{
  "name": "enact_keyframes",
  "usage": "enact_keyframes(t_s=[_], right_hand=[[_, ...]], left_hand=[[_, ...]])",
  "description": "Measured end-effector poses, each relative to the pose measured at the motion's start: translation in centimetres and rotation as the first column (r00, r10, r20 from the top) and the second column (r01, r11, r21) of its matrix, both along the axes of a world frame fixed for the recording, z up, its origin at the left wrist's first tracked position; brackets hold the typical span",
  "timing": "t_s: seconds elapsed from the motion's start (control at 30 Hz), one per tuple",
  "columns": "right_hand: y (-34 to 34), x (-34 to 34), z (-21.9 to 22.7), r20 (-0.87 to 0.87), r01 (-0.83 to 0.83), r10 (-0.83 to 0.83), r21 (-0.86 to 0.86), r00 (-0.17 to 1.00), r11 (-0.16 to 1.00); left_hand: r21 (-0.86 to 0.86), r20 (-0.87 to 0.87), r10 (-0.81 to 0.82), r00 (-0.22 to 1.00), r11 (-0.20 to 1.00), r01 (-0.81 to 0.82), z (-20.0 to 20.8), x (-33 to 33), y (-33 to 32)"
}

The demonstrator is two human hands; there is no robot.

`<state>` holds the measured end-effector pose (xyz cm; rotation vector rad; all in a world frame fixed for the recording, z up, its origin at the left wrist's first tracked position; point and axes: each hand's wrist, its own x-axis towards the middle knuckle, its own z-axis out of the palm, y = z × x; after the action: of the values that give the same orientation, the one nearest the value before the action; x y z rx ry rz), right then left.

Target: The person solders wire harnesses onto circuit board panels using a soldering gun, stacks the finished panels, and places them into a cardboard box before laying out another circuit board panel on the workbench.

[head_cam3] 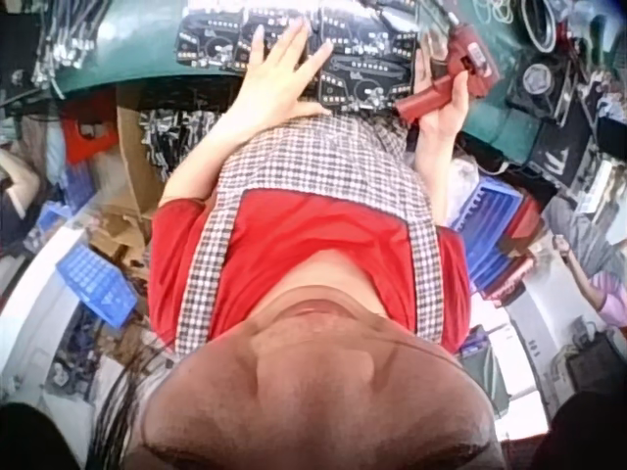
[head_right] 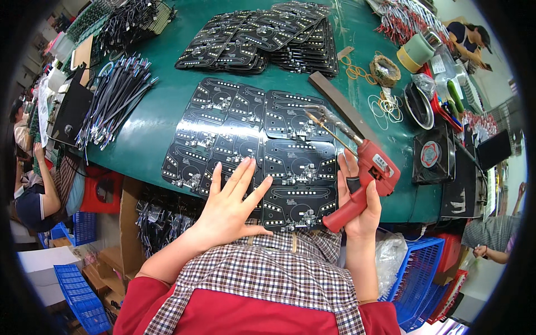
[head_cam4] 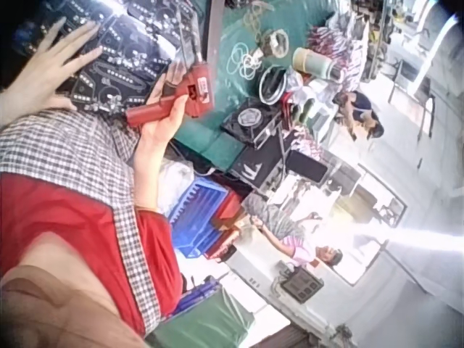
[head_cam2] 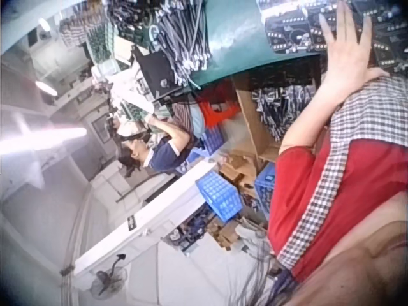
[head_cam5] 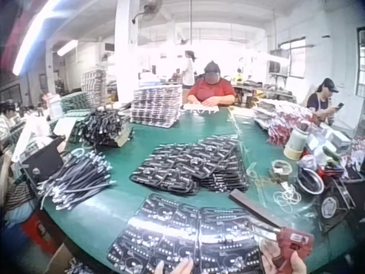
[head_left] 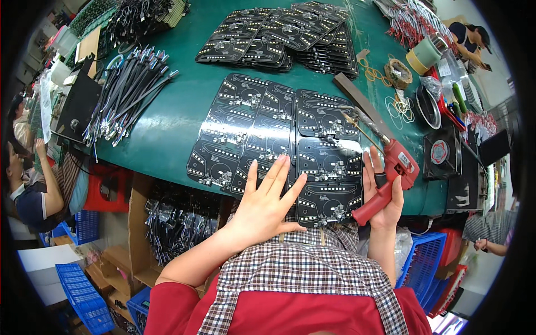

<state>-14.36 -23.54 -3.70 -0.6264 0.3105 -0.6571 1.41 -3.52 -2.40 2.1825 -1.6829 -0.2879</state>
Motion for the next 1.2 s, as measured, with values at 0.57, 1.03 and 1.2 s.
enact_keyframes(t_s=[0.57, 1.03, 1.2], right_hand=[[-1.5, -1.0, 1.6, -0.020, 0.016, -0.019, -0.114, 1.000, 0.993], [-9.9, 2.6, 1.0, -0.090, -0.012, 0.011, -0.014, 0.996, 1.000], [-9.7, 2.6, 0.4, 0.010, 0.017, -0.017, 0.004, 1.000, 1.000]], left_hand=[[0.022, -0.070, -0.125, 0.990, 0.992, 0.127, 1.5, -0.1, -0.7], [0.026, 0.130, 0.106, 0.986, 0.994, -0.110, -0.1, 0.7, -6.0], [-0.044, 0.043, 0.063, 0.997, 0.997, -0.061, -0.4, 1.1, -6.4]])
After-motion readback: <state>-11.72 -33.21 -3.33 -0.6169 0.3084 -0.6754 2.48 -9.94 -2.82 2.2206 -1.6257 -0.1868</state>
